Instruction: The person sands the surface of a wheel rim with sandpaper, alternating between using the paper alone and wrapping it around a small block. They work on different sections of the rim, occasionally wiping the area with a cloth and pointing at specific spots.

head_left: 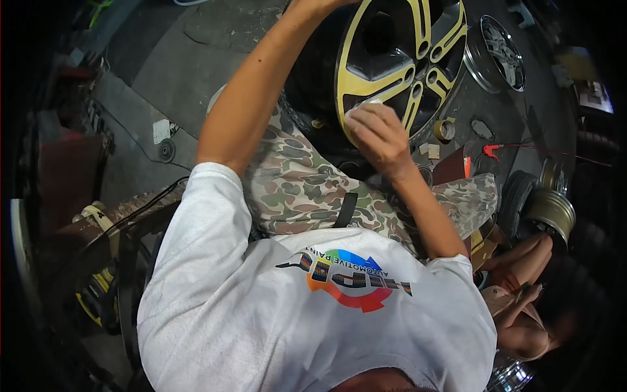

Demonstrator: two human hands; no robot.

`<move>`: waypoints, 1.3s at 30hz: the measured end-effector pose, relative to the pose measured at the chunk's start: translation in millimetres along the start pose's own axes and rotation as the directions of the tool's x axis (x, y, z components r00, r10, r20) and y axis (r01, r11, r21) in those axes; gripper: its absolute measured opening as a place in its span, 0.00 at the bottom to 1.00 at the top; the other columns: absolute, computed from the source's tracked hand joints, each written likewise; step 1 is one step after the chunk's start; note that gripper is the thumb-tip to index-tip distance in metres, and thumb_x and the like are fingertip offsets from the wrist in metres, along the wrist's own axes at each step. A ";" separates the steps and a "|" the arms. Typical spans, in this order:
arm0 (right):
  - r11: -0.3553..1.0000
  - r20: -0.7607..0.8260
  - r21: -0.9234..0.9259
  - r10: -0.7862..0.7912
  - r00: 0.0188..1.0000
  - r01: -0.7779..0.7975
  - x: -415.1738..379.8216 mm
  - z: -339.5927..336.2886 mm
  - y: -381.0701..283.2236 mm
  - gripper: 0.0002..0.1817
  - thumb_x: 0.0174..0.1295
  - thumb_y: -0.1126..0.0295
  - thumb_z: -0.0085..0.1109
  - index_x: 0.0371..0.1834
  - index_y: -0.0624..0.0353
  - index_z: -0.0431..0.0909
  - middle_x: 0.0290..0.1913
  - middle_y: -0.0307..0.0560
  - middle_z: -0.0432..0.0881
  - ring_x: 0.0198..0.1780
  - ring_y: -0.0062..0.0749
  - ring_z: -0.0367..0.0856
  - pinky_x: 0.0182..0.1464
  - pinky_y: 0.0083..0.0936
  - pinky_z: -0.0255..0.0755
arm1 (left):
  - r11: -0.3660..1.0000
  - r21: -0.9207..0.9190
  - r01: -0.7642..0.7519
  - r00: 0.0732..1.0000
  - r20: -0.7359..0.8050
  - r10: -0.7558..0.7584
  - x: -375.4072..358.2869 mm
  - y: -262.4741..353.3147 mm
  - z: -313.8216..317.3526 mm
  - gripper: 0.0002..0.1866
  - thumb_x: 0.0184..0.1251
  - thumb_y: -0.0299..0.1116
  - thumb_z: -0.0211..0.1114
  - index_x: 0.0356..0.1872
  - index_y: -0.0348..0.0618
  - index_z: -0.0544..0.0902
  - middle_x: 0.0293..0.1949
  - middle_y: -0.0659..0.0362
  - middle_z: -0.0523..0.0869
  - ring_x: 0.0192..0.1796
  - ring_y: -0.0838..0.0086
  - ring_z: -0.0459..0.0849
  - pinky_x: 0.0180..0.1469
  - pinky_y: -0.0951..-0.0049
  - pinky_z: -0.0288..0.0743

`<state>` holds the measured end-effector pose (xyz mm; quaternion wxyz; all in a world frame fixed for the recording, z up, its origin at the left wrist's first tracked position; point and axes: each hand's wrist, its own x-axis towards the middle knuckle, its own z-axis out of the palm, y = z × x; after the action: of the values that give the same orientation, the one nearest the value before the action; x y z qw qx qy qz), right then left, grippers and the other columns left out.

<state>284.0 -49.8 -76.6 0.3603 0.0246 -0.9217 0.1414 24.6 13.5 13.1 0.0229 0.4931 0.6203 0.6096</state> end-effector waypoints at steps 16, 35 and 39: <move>0.900 -0.275 0.064 0.430 0.860 -0.431 -20.0 -11.3 62.7 0.13 0.50 0.85 0.70 0.39 0.59 0.88 0.42 0.46 0.88 0.47 0.40 0.87 0.51 0.32 0.80 | 0.966 0.174 -0.194 0.979 0.094 0.179 -34.1 4.8 15.3 0.19 0.70 0.33 0.67 0.59 0.35 0.82 0.52 0.40 0.85 0.58 0.43 0.82 0.62 0.53 0.74; 0.713 -0.228 0.232 0.701 0.676 -0.662 -44.5 -25.0 33.4 0.09 0.52 0.81 0.66 0.38 0.61 0.87 0.46 0.47 0.90 0.48 0.41 0.89 0.52 0.31 0.81 | 0.975 0.180 -0.128 0.984 0.144 0.103 -36.0 16.0 13.1 0.20 0.70 0.32 0.66 0.61 0.39 0.83 0.53 0.43 0.88 0.57 0.50 0.86 0.62 0.57 0.77; 0.819 -0.083 0.138 0.570 0.818 -0.557 -28.7 -35.2 41.2 0.08 0.50 0.78 0.67 0.35 0.62 0.84 0.54 0.48 0.88 0.55 0.46 0.86 0.59 0.36 0.79 | 0.972 0.187 -0.145 0.981 0.152 0.117 -36.7 21.8 8.5 0.19 0.70 0.32 0.66 0.60 0.39 0.84 0.53 0.43 0.87 0.57 0.48 0.86 0.61 0.56 0.77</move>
<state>322.3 -2.1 -81.2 0.3554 -0.2385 -0.8552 0.2922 61.5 -8.7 6.9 -0.0232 0.5743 0.6404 0.5094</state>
